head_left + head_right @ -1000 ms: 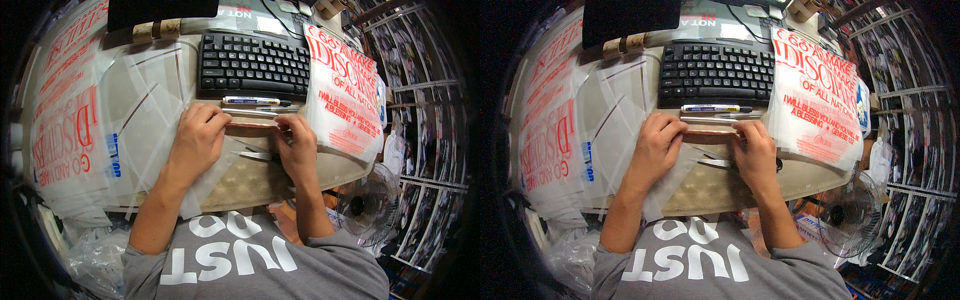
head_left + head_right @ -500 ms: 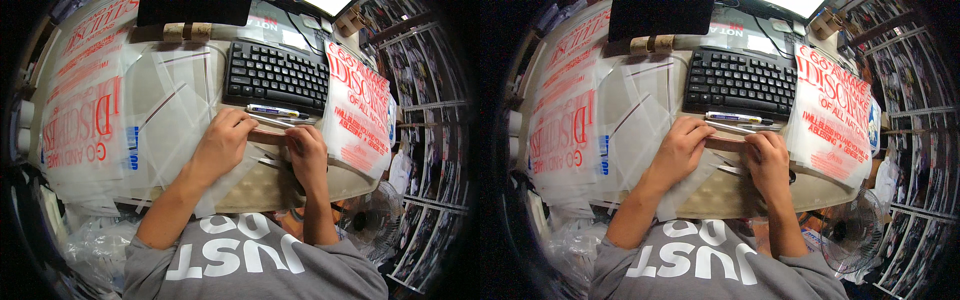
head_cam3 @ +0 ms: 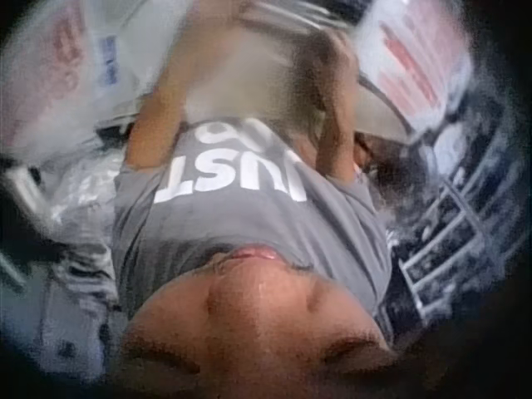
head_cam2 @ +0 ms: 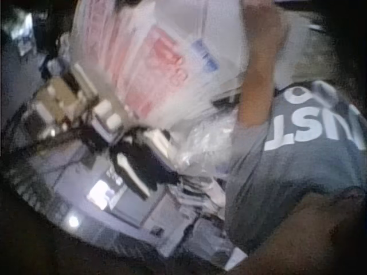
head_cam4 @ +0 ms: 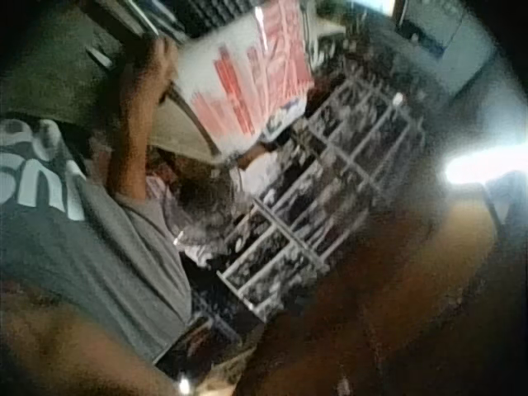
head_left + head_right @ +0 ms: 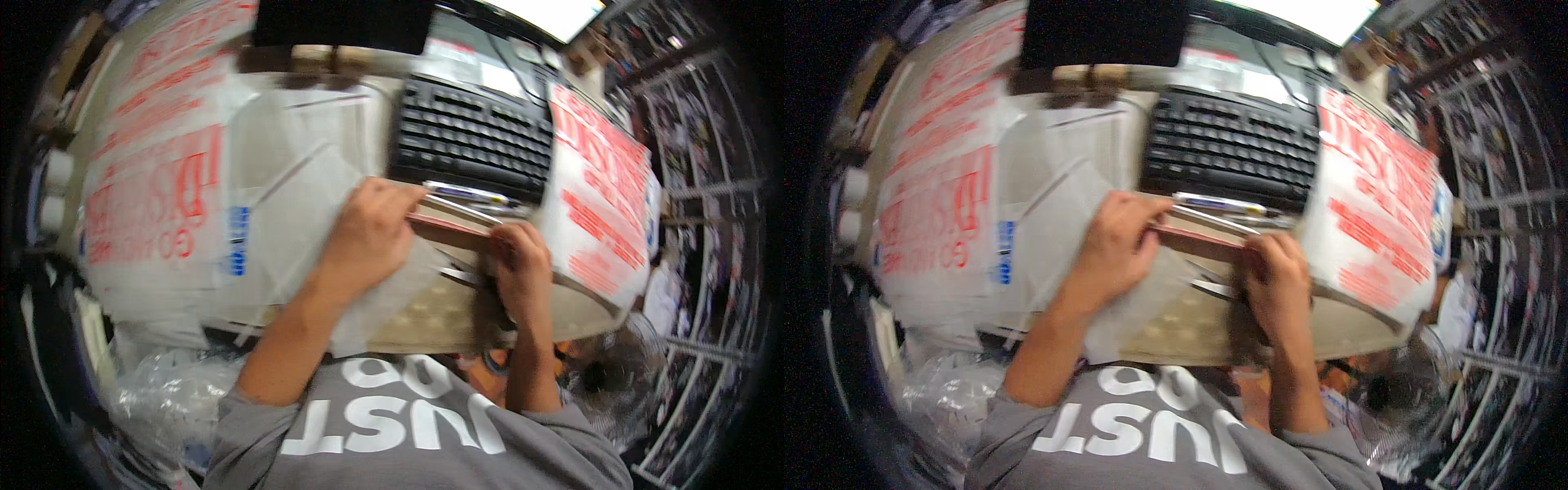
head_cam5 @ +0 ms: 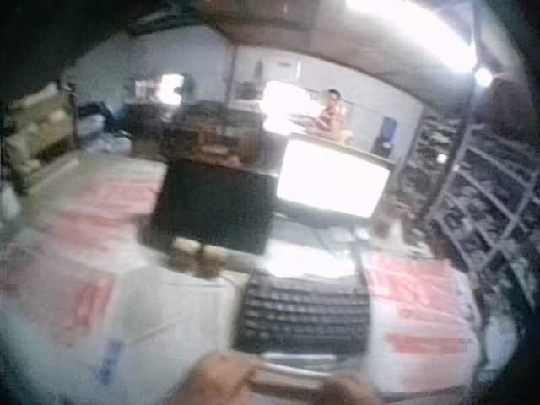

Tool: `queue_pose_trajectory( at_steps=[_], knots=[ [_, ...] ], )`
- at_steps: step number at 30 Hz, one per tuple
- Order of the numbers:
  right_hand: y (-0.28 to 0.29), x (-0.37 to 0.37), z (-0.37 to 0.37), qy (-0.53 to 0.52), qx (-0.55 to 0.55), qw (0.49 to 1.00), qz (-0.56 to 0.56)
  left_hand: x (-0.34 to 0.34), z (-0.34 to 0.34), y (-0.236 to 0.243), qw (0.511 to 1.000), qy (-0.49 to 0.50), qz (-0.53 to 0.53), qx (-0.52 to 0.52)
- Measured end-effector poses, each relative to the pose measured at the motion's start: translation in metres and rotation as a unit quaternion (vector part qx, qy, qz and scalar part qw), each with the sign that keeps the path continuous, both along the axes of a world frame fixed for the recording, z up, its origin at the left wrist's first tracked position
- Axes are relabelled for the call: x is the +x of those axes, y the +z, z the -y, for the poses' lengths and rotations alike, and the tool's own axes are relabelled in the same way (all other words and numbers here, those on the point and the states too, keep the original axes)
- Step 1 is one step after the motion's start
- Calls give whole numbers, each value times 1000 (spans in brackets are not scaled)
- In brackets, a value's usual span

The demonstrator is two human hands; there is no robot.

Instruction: The person uses scissors to cut a white plastic bag printed with red text into narrow strips. They repeatedly trim the bag, then fold and roll the resulting strips into a compact bundle on the desk.

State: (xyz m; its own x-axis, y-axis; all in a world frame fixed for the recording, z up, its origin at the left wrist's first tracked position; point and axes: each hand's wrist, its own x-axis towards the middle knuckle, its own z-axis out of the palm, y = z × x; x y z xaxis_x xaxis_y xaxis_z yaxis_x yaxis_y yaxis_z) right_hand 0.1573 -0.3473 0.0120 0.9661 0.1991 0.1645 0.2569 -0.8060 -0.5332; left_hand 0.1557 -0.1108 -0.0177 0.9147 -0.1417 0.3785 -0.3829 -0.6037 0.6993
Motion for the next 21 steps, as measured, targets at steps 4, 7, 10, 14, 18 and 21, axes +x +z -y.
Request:
queue_pose_trajectory(
  at_steps=[4,7,10,14,18,21],
  knots=[
    [-9,-3,11,-9,37,999,-19,2,7,-11,999,25,-8,-32],
    [-8,-1,-1,-8,64,997,-36,0,1,-10,996,31,-40,-67],
    [-6,-1,0,2,48,999,-21,-1,3,-10,993,25,-46,-103],
    [-1,0,2,-7,44,998,-32,4,-1,-8,988,10,-70,-136],
    [-3,0,6,6,13,1000,6,6,0,-1,985,-1,-94,-147],
    [-3,0,5,0,26,1000,-3,4,1,1,986,10,-99,-133]
  ],
)
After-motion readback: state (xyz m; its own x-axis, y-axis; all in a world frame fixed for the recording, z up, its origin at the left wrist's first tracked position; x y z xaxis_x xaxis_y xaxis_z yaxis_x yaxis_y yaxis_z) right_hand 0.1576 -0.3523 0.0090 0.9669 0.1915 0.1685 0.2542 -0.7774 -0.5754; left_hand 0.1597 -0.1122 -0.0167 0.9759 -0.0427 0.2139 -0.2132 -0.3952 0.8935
